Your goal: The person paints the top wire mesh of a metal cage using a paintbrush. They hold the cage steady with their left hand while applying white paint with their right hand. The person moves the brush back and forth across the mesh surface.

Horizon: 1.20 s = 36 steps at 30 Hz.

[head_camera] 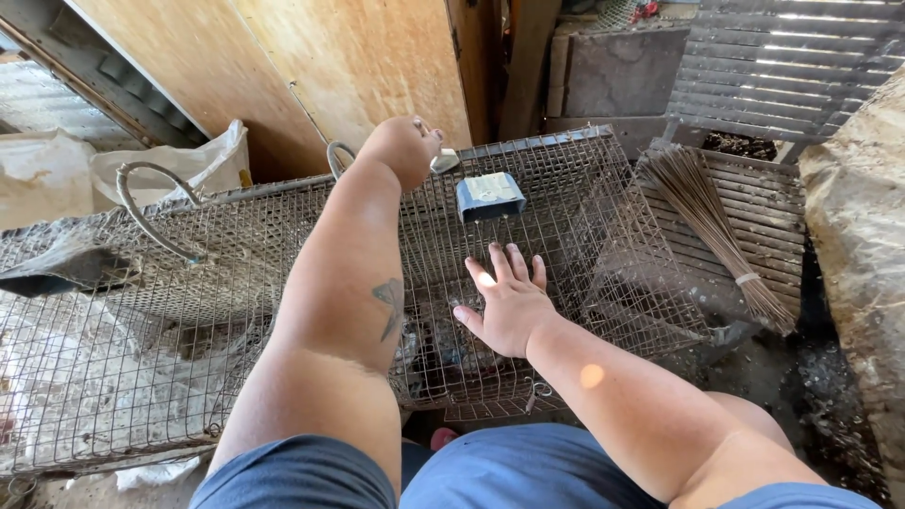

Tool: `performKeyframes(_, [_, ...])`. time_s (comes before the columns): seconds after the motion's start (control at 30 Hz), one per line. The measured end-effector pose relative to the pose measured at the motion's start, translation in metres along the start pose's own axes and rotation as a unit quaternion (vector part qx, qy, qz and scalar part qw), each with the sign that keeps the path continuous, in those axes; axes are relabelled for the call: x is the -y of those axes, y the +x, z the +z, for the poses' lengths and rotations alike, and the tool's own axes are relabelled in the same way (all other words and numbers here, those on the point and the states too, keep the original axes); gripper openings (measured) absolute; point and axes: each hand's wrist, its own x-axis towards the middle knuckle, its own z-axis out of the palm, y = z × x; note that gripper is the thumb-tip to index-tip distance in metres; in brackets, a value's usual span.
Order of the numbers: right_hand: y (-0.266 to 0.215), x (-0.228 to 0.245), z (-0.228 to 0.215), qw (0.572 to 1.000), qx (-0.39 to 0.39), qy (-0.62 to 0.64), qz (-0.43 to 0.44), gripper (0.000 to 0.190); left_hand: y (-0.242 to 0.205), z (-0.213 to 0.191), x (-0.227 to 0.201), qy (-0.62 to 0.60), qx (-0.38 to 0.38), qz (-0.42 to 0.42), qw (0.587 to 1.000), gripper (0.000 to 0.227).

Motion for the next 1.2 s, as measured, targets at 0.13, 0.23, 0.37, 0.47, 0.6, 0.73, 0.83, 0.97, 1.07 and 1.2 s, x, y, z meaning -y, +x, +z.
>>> performKeyframes(0.13, [0.002,-0.001,0.001,1.000,0.001,-0.003,0.000,0.079,-0.008,-0.003,0.015,-0.018,0.003,-0.020,1.000,0.047])
performKeyframes(0.23, [0.001,0.000,-0.001,1.000,0.002,-0.004,0.000,0.078,-0.016,-0.011,0.023,-0.037,0.002,-0.042,0.998,0.046])
performKeyframes(0.37, [0.000,0.000,-0.001,1.000,0.000,0.001,0.002,0.078,-0.023,-0.020,0.016,0.181,0.047,0.046,0.981,0.050])
performKeyframes(0.47, [0.002,-0.001,0.001,1.000,-0.002,-0.003,0.003,0.079,-0.041,-0.033,0.018,0.156,0.056,0.035,0.986,0.050])
performKeyframes(0.6, [0.002,0.000,0.002,1.000,-0.004,-0.002,0.002,0.078,-0.057,-0.044,0.012,-0.009,0.048,-0.001,0.999,0.054])
performKeyframes(0.73, [0.002,-0.001,0.001,1.000,0.001,-0.004,0.004,0.079,-0.051,-0.040,0.021,-0.020,0.034,-0.040,0.998,0.056])
performKeyframes(0.83, [0.003,0.000,0.002,1.000,-0.004,-0.011,0.003,0.079,-0.045,-0.033,0.023,-0.033,0.029,-0.043,0.998,0.052])
performKeyframes(0.97, [0.001,0.001,0.000,1.000,-0.001,-0.004,0.005,0.078,-0.063,-0.050,0.002,-0.132,0.066,-0.044,0.988,0.052])
performKeyframes(1.07, [0.001,0.000,0.001,1.000,-0.002,-0.001,0.003,0.079,-0.058,-0.046,-0.016,-0.117,0.063,-0.020,0.991,0.045])
performKeyframes(1.2, [0.003,0.000,0.002,1.000,-0.001,-0.009,0.004,0.079,-0.036,-0.035,-0.047,-0.016,0.055,0.054,0.997,0.037])
